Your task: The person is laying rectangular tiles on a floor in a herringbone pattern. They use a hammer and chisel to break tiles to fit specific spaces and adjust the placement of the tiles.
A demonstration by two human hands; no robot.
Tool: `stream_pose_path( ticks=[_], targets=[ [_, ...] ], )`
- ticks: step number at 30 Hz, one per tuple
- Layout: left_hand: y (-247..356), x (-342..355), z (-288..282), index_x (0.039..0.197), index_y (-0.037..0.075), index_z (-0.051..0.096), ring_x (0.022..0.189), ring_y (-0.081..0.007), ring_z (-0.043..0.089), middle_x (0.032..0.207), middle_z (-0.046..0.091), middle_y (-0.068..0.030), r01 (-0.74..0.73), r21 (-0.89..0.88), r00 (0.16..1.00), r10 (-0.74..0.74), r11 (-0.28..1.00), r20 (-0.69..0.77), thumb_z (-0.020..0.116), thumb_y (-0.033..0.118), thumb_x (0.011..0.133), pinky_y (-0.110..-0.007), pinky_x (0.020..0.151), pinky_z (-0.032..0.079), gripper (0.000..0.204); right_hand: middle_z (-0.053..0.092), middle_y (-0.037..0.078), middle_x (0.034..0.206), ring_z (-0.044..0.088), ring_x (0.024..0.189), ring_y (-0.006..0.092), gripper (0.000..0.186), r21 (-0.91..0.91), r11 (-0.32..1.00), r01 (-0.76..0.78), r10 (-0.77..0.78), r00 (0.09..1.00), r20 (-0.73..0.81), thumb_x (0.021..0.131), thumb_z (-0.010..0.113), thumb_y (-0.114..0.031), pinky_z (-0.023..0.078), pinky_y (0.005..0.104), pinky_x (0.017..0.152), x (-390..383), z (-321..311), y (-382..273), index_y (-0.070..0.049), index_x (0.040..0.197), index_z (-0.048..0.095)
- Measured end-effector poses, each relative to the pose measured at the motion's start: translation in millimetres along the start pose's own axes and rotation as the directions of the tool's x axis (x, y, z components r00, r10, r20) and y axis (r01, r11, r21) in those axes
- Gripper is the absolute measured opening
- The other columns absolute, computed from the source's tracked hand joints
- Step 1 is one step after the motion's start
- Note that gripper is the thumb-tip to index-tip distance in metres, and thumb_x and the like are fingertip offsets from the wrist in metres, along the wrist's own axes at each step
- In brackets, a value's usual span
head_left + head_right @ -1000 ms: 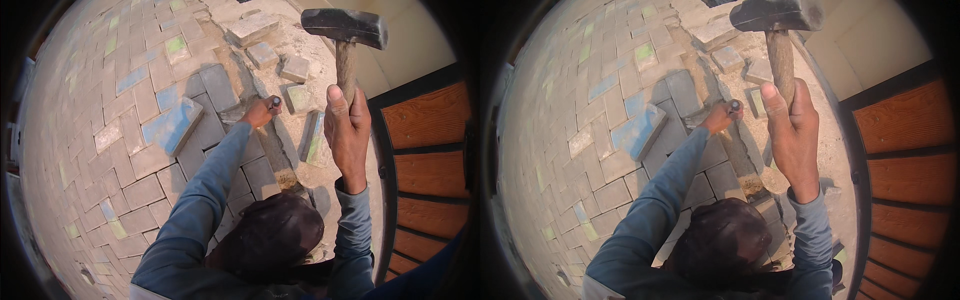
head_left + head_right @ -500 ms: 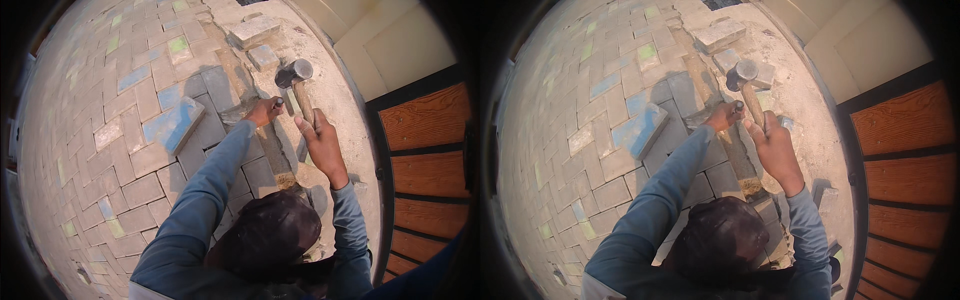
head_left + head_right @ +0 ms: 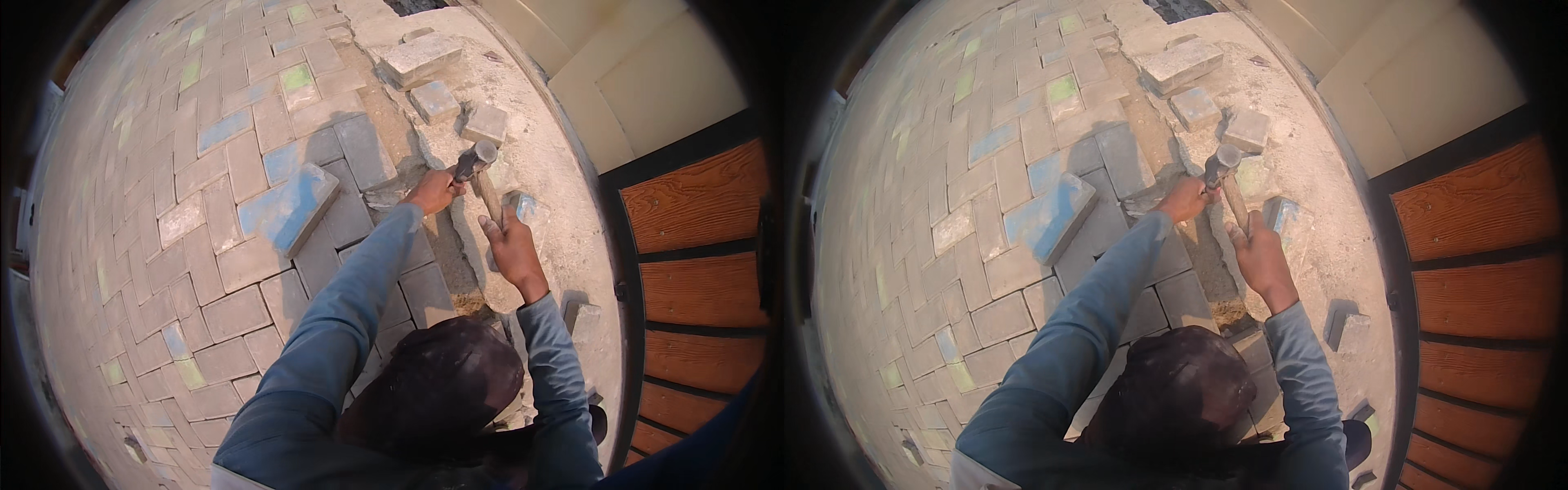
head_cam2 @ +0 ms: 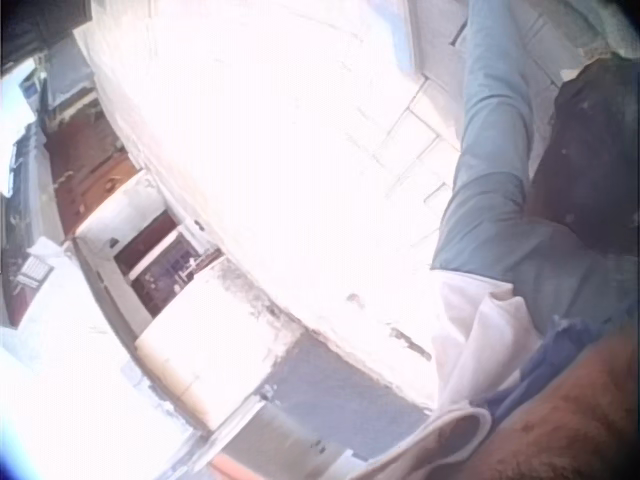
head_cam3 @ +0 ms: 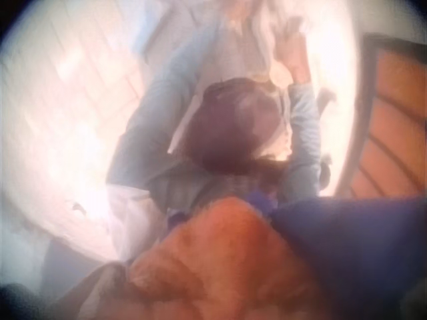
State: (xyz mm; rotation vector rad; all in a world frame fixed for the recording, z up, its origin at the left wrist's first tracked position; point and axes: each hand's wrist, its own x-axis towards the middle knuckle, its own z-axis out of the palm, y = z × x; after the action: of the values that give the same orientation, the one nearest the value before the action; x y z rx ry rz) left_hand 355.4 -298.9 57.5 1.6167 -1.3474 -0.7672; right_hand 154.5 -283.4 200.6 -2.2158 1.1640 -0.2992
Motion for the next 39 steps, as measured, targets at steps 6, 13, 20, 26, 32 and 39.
stream_pose_path(
  ticks=[6,13,20,26,32,39],
  targets=[
    [-11,-15,-10,0.108,0.007,0.061,0.081,-0.0292,0.059,0.089,0.068,-0.0138,-0.004,-0.103,1.000,0.005,0.995,0.014,0.072,0.023,0.094,-0.040,0.081,0.048,0.024,0.051,0.005,0.070,0.047,0.060,0.0132,0.030,0.366,0.875,0.316,-0.162,0.904,-0.395,0.105,0.061,-0.031,0.039,0.0302,0.056,-10,-87,-114,-0.003,0.099,0.054],
    [14,1,0,0.118,0.001,0.063,0.097,-0.0370,0.071,0.099,0.073,-0.0213,-0.047,-0.034,0.995,0.050,0.998,0.090,0.070,0.019,0.095,-0.045,0.084,0.052,0.030,0.062,0.019,0.079,0.061,0.076,0.0375,0.020,0.128,0.858,0.497,-0.407,0.810,-0.422,0.100,0.064,-0.017,0.048,0.0434,0.065,6,-51,-37,-0.004,0.108,0.051],
    [-9,4,-1,0.119,0.004,0.062,0.095,-0.0329,0.071,0.098,0.073,-0.0177,-0.016,-0.011,0.996,0.017,1.000,0.084,0.069,0.018,0.096,-0.044,0.084,0.052,0.029,0.059,0.016,0.073,0.060,0.067,0.0260,0.032,0.200,0.978,-0.061,0.072,0.996,-0.046,0.103,0.063,-0.030,0.047,0.0383,0.064,-20,-25,-30,0.001,0.107,0.056],
    [-8,-5,-8,0.118,0.003,0.064,0.094,-0.0352,0.071,0.098,0.073,-0.0187,-0.009,-0.005,0.994,0.009,1.000,0.106,0.069,0.019,0.096,-0.044,0.083,0.051,0.027,0.047,-0.004,0.071,0.044,0.058,0.0055,0.023,0.510,0.479,0.715,-0.427,0.697,-0.577,0.103,0.065,-0.026,0.033,0.0223,0.050,3,-119,-136,-0.008,0.094,0.055],
    [-2,6,2,0.108,0.007,0.062,0.086,-0.0287,0.066,0.092,0.071,-0.0122,-0.001,-0.039,0.995,0.005,0.999,0.102,0.071,0.020,0.095,-0.040,0.081,0.049,0.020,0.068,0.025,0.088,0.069,0.090,0.0471,0.024,0.016,0.982,0.191,-0.178,0.941,-0.287,0.098,0.066,-0.014,0.053,0.0452,0.077,-1,-4,-1,0.000,0.113,0.054],
    [-17,0,2,0.110,0.008,0.064,0.089,-0.0207,0.067,0.092,0.071,-0.0099,-0.029,-0.075,0.998,0.033,0.997,0.054,0.072,0.020,0.094,-0.038,0.084,0.050,0.021,0.055,0.009,0.073,0.054,0.070,0.0159,0.042,0.316,0.946,-0.072,0.082,0.996,-0.019,0.103,0.065,-0.039,0.046,0.0318,0.066,-20,-33,-44,0.001,0.114,0.058]
  ],
)
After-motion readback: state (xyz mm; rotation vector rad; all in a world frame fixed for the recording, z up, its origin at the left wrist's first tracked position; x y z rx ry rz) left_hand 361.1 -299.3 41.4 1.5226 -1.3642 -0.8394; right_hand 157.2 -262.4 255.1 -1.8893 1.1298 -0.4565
